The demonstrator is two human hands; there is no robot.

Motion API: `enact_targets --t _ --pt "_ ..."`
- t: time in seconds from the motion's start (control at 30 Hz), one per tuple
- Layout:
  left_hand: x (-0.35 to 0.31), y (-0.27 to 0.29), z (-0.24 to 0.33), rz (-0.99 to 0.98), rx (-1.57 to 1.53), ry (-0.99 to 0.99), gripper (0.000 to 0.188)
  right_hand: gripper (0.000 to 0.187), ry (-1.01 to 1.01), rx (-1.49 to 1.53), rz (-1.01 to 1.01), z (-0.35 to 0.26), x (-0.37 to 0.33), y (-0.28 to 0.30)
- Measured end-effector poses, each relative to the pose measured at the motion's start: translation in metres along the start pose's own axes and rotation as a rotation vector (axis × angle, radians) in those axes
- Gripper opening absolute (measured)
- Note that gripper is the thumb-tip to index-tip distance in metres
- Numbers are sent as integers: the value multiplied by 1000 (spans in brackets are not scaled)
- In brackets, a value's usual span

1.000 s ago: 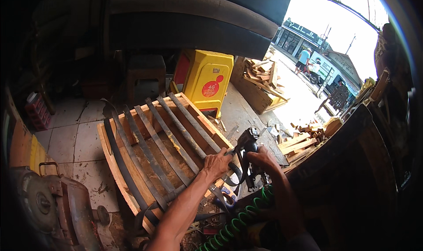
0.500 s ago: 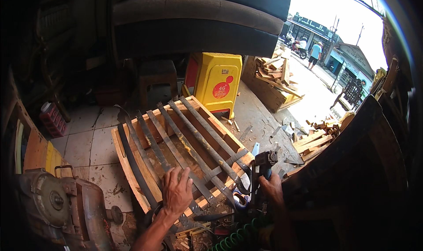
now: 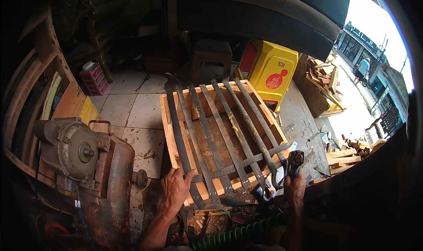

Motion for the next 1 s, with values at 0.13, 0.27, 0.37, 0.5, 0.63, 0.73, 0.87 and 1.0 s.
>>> enact_targets --t 0.13,0.27,0.37,0.5,0.63,0.73,0.87,1.0 --pt "17 11 -11 -134 -59 -5 57 32 8 -20 -3 2 1 -6" --pt "16 16 -19 -91 -37 70 64 33 25 3 -5 3 0 -8" --pt "-4 1 -39 -8 109 224 74 34 24 -60 6 6 1 -4" --pt "-16 -16 -70 102 106 484 81 35 28 -73 2 5 -4 -7" --pt "-32 -49 -100 174 -171 715 78 40 52 -31 47 19 -6 -4" --pt "-60 -79 -128 304 -324 910 68 42 91 28 36 16 -4 -3" --pt "-63 -84 -126 381 -509 862 45 41 -80 14 -68 67 -7 -3" --pt "-62 -90 -128 310 -412 753 46 38 -204 48 -120 37 -2 1"
Point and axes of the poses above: each hand's wrist, its own x-axis towards the middle knuckle, its own y-axis out of the back of the hand, z = x × y, the point moved 5 cm from there along x, towards the middle knuckle, and after that the axes turned 10 degrees about z, right-handed, at the moved point
